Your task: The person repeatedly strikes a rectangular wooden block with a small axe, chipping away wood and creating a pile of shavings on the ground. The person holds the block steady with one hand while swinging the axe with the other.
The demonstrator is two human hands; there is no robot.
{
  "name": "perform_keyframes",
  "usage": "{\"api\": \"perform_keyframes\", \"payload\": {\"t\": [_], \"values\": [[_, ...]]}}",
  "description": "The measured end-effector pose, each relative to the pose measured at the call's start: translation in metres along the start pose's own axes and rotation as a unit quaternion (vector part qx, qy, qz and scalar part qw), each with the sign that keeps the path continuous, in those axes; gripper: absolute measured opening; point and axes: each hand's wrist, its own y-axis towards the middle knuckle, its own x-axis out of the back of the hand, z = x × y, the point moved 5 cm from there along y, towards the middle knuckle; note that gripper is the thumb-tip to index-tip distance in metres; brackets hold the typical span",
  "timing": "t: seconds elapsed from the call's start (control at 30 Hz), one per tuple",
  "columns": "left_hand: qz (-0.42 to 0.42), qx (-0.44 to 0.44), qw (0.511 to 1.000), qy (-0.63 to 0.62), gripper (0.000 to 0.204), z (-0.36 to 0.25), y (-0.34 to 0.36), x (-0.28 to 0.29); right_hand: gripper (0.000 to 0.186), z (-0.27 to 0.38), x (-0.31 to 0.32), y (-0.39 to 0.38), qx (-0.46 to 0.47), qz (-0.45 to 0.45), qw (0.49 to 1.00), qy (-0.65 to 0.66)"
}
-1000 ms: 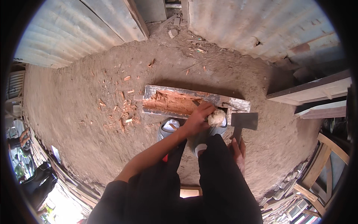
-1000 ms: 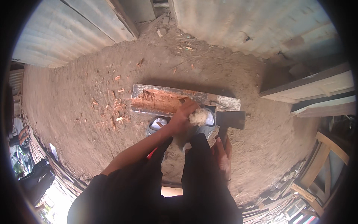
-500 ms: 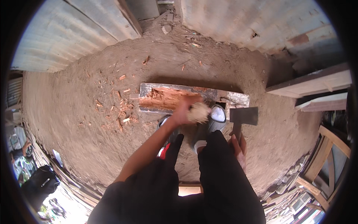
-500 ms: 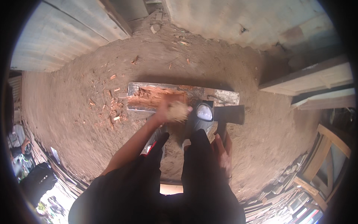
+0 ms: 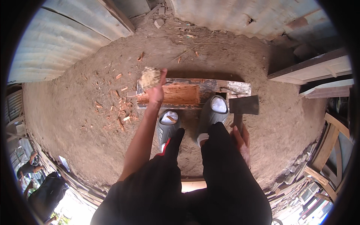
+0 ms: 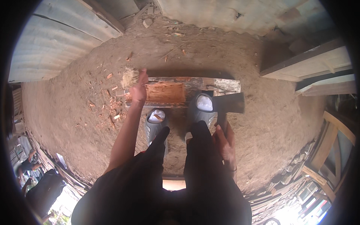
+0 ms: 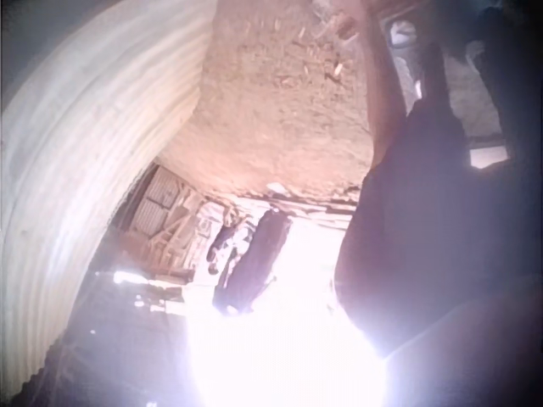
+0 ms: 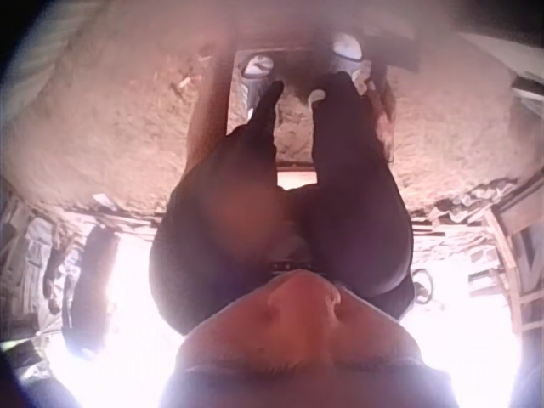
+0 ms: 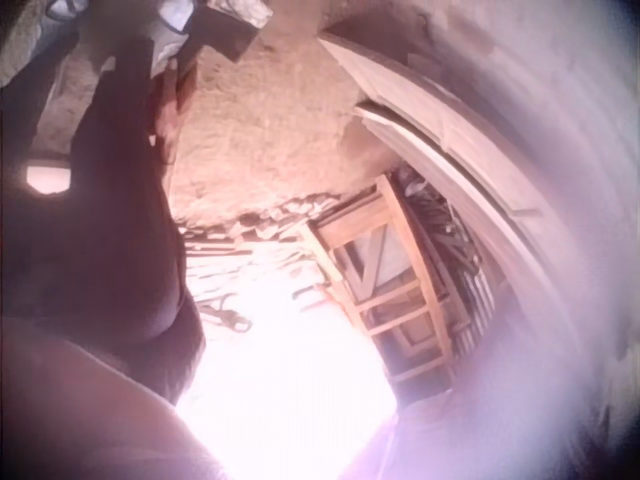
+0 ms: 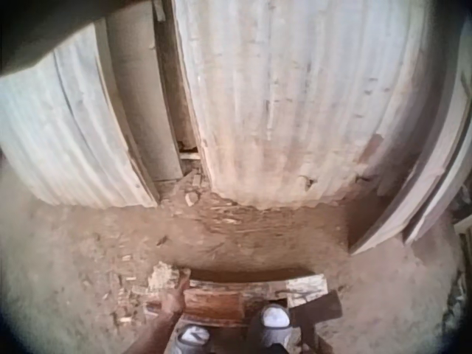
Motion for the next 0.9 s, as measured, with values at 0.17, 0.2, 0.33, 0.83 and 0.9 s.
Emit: {"api": "perform_keyframes", "payload": {"t": [0.17, 0.2, 0.33, 0.83, 0.9], "values": [[0.048, -0.048, 0.997, 0.037, 0.023, 0.006, -0.001, -0.015, 0.037, 0.000, -0.002, -0.001, 0.008, -0.014, 1.000, -0.019], [0.051, -0.062, 0.996, 0.034, 0.022, 0.002, -0.003, -0.018, 0.037, 0.005, -0.005, -0.004, 0.005, -0.022, 0.999, -0.024], [0.089, -0.075, 0.985, 0.125, 0.018, -0.012, -0.007, -0.025, 0.038, 0.017, -0.009, -0.008, 0.012, -0.044, 0.998, -0.032], [0.167, -0.049, 0.980, 0.093, 0.022, 0.017, 0.019, -0.064, 0.029, 0.248, -0.107, -0.041, 0.252, 0.101, 0.925, -0.265], [0.141, -0.068, 0.982, 0.103, 0.021, 0.024, 0.019, -0.058, 0.034, 0.264, -0.132, -0.040, 0.325, 0.103, 0.902, -0.266]]}}
